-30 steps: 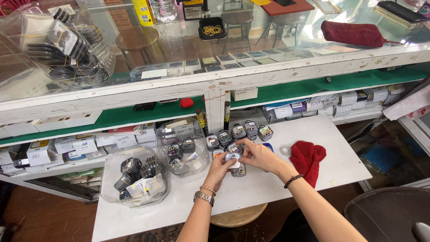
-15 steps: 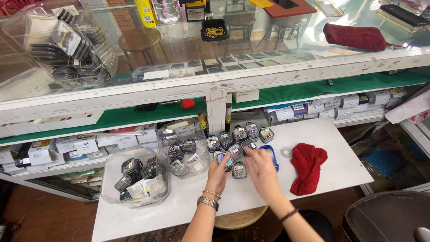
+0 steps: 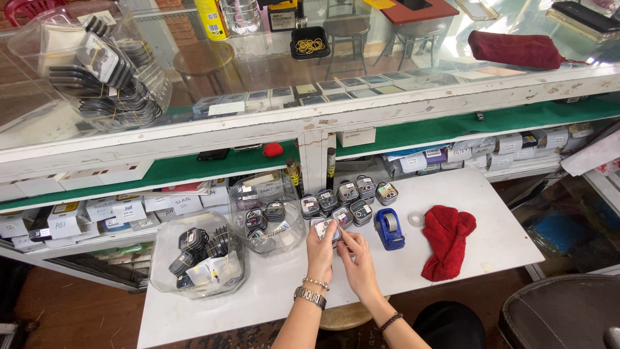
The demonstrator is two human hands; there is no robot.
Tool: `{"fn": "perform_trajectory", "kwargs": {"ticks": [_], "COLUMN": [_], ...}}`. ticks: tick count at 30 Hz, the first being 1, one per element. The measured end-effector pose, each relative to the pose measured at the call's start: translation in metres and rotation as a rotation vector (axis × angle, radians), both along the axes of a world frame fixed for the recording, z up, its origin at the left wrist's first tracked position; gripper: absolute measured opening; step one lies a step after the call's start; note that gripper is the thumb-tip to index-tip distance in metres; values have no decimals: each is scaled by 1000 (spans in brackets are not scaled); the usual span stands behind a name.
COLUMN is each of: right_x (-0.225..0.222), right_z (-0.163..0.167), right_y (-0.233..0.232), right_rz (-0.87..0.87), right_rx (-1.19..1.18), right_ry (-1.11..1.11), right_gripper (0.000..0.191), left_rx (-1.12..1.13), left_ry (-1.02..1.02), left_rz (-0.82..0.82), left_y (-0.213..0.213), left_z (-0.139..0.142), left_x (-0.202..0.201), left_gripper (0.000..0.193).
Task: The person picks up small round tins one at a time from the counter, uses a blue tape dispenser to wrap tape around each tin, and arranges the taped tins in rows on the white counter.
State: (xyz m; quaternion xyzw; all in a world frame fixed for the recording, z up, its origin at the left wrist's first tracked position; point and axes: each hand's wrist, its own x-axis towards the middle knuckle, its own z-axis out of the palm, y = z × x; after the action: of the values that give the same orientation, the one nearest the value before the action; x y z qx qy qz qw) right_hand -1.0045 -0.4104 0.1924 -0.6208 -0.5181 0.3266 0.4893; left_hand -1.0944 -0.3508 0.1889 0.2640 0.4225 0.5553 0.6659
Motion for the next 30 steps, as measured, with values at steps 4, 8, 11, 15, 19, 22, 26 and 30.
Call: {"fn": "perform_trajectory", "kwargs": {"ticks": [4, 8, 11, 15, 19, 22, 26, 30], "right_x": [-1, -12, -13, 20, 86, 131, 162, 167], "right_z": [-34, -52, -56, -59, -55, -48, -36, -27], "right_y": [10, 9, 4, 3, -2, -1, 16, 26], "right_rz": [20, -27, 50, 204, -170, -442, -358, -272], "right_rx": [-94, -186, -293, -405, -83, -63, -459, -620], "right_ry": [760, 1041, 827, 111, -69, -245, -193, -152], "right_gripper": [33, 30, 32, 31, 25, 30, 33, 35], "left_rx": [-2, 1, -22, 85, 26, 81, 301, 583], "left_ry": [-26, 6, 64, 456, 921, 1088, 1255, 1397], "left_rz": [-69, -54, -43, -12, -170, -234, -239, -19], "left_y": [0, 0, 2, 5, 3, -3, -12, -25], "left_z": [4, 0, -17, -49, -66, -72, -68, -58], "left_x": [-4, -5, -7, -15, -27, -30, -30, -25], "left_gripper": [28, 29, 33, 41, 47, 51, 53, 56]}}
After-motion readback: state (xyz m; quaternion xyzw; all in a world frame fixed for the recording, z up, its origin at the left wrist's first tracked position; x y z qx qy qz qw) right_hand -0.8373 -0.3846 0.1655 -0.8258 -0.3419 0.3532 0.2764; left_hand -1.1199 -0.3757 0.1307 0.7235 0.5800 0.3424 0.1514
